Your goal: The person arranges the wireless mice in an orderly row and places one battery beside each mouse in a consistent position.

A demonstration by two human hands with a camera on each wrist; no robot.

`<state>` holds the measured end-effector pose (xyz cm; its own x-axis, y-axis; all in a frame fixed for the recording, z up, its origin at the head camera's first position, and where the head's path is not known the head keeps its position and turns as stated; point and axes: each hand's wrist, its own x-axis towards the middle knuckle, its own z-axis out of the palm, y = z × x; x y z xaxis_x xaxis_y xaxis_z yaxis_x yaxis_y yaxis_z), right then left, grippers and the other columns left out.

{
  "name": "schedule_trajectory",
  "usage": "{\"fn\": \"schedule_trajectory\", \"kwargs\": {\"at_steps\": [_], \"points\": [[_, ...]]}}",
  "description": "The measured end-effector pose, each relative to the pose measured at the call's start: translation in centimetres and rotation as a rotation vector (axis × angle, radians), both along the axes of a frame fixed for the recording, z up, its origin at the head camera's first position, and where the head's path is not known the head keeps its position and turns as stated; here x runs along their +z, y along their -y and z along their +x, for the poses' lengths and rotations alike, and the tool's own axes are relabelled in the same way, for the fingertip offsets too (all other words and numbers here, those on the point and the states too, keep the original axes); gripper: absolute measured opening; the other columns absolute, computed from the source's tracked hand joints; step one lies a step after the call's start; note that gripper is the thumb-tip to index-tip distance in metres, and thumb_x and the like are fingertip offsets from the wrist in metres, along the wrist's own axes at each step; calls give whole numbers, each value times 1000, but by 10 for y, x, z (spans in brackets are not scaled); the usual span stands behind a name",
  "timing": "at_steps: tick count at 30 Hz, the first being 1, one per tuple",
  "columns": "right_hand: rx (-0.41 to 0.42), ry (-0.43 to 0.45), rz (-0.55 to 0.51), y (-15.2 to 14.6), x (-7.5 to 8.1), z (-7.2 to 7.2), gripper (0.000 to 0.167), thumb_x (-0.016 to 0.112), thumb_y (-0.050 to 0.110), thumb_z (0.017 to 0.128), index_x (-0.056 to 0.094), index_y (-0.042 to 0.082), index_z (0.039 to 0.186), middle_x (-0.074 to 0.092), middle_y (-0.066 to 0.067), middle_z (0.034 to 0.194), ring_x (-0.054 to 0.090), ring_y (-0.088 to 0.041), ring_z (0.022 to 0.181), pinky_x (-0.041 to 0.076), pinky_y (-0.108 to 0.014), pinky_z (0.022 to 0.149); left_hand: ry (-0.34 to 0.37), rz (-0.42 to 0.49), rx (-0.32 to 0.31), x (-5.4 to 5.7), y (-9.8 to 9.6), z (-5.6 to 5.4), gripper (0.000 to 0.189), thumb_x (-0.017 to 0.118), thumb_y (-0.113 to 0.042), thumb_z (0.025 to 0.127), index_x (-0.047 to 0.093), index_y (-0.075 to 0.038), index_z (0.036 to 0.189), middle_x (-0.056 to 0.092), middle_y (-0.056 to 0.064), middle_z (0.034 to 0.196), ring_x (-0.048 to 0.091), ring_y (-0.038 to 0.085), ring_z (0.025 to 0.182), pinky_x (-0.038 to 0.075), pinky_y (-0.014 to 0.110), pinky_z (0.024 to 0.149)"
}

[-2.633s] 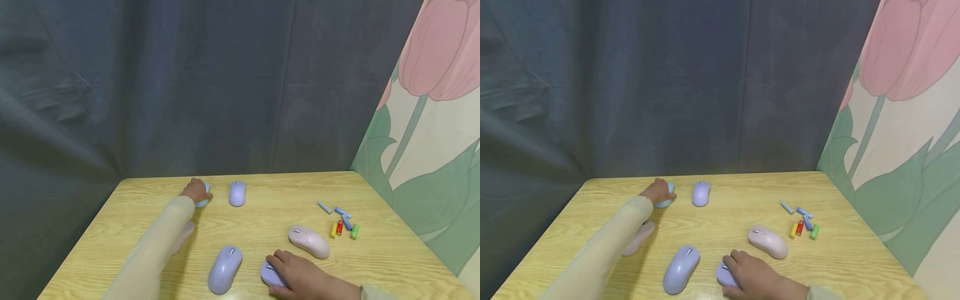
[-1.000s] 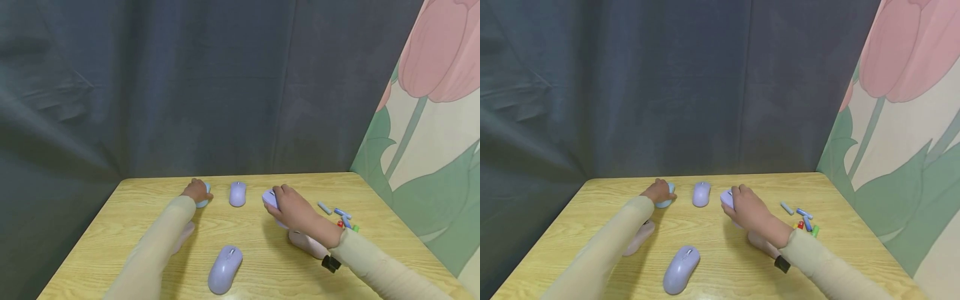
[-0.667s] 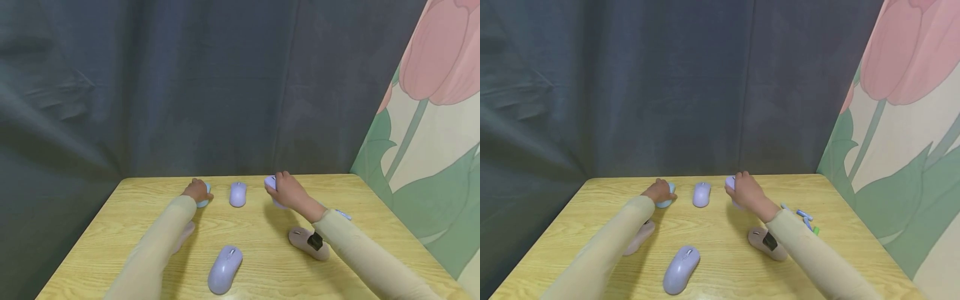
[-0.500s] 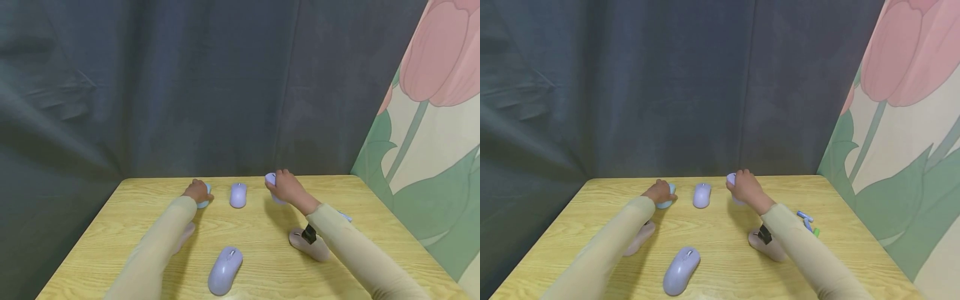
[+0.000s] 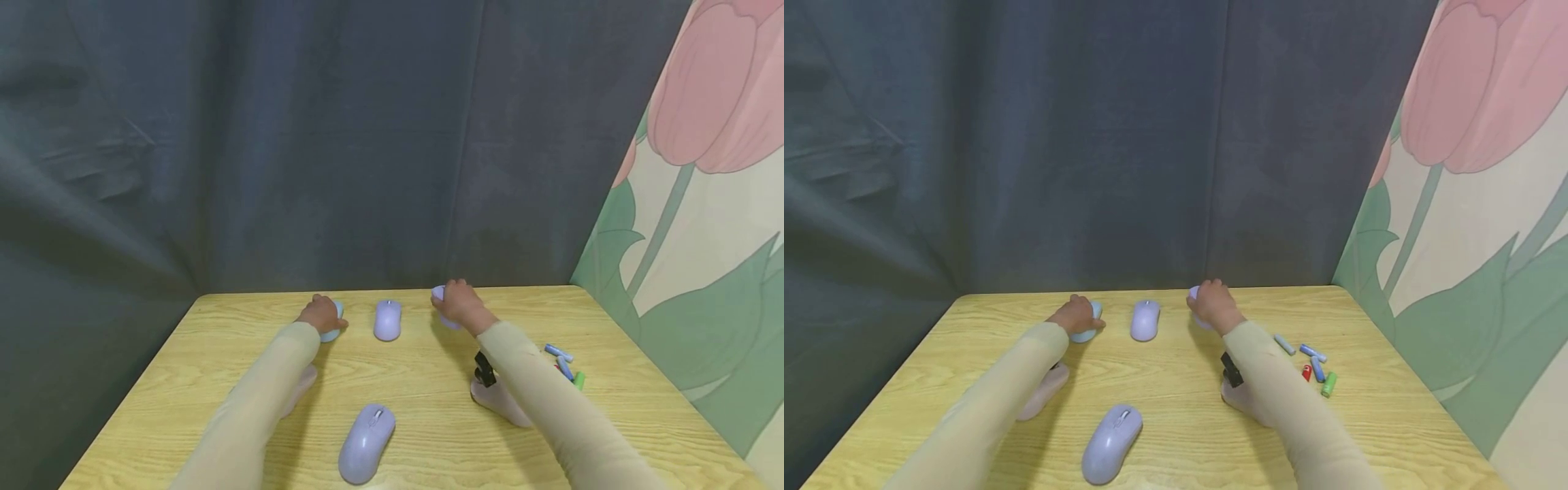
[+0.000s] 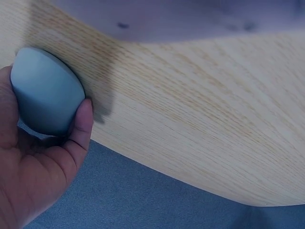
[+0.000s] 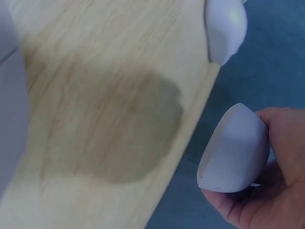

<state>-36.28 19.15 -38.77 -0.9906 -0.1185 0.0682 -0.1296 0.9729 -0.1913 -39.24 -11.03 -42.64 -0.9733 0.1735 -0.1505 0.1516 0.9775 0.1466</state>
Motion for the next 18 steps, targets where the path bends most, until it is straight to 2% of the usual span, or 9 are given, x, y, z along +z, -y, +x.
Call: {"fn": "schedule_trajectory", "kwargs": {"at_steps": [5, 15, 18], "points": [[-26, 76, 10, 0, -7, -5, 63, 48, 36, 101, 42, -21, 128, 45, -38, 124, 50, -48, 113, 44, -52, 92, 3, 17, 22, 0, -1, 0, 75, 65, -45, 91, 49, 22, 121, 45, 31, 114, 62, 31, 80, 55, 40, 71], [-72, 134, -45, -1, -19, -12, 58, 48, 35, 102, 51, -18, 124, 47, -36, 129, 50, -49, 113, 48, -51, 88, -6, 13, 18, 0, 0, 2, 75, 65, -45, 91, 50, 22, 118, 46, 28, 107, 62, 30, 77, 55, 40, 69], [-90, 147, -69, -1, -24, -11, 59, 47, 35, 102, 49, -18, 126, 44, -38, 131, 49, -50, 114, 48, -52, 87, -5, 15, 14, 0, 0, 1, 75, 65, -45, 91, 50, 22, 120, 46, 28, 108, 62, 31, 79, 55, 41, 70]]}}
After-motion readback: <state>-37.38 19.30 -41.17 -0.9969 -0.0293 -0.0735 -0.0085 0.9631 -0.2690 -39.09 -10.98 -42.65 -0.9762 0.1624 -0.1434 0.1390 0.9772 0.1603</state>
